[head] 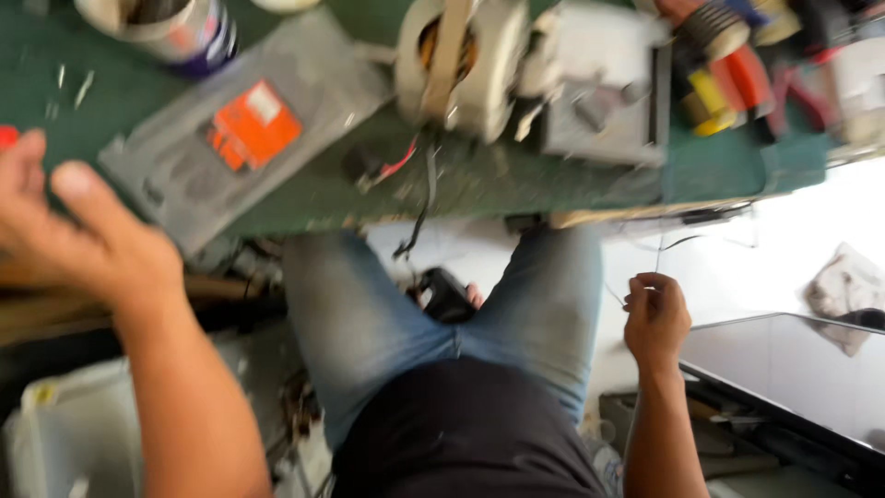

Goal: The person works on a disassembled electric motor placed on a cluttered workbench. They use a multimeter to test electrical connections on the motor's wiring and then use a soldering iron to work on the wires.

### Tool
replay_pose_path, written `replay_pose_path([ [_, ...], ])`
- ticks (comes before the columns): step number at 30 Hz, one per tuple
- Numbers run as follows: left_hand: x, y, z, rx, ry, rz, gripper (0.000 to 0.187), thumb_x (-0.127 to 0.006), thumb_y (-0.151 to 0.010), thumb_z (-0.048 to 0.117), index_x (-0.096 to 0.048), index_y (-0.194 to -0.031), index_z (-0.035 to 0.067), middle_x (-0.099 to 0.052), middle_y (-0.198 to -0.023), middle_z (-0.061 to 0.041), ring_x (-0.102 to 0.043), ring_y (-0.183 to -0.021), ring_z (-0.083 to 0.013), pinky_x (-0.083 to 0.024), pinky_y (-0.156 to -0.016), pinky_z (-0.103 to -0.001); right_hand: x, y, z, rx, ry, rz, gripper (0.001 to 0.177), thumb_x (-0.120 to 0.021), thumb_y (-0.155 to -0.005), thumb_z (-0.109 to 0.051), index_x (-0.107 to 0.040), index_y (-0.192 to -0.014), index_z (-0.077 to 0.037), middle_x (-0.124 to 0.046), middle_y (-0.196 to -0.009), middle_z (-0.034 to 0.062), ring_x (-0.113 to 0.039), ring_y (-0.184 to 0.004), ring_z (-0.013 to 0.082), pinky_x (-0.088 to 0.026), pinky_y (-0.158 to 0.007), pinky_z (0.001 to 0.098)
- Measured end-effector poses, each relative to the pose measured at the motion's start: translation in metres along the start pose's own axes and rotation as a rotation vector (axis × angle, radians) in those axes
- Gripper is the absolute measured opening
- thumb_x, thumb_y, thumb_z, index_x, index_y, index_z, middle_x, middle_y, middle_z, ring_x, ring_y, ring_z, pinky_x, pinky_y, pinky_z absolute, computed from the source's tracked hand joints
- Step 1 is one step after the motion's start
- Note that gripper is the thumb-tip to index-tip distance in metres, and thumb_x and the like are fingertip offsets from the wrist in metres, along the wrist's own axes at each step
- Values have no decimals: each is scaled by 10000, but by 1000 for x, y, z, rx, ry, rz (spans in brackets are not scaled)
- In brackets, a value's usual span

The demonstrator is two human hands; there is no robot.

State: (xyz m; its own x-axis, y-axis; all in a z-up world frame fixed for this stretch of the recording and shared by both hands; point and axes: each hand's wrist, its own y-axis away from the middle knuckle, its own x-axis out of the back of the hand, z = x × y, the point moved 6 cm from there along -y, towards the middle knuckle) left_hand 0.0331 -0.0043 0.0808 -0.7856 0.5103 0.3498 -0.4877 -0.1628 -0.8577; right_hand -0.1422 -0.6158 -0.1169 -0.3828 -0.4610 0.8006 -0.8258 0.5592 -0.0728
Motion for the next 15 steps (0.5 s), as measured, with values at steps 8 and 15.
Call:
replay_pose_path([
  [8, 15, -7, 13, -3, 236, 16, 366, -410, -1249, 187, -543, -1329, -145, -434, -1402, -222, -506, -1220, -403, -482, -1015, -538, -47, 67, 170, -412, -20, -18, 269, -543, -1186, -338, -666, -1245, -106, -808, -1070, 21, -711, -1106, 220, -448, -1023, 409],
  [15, 44, 23, 111, -25, 315, 220, 325, -418, -1157, 213, -495, -1023, -72, -507, -986, -258, -584, -897, -464, -496, -816, -562, 105, 91, 49, -872, -242, 879, 377, -300, -1095, -394, -667, -1091, -311, -660, -823, -144, -649, -786, 66, -541, -858, 351],
])
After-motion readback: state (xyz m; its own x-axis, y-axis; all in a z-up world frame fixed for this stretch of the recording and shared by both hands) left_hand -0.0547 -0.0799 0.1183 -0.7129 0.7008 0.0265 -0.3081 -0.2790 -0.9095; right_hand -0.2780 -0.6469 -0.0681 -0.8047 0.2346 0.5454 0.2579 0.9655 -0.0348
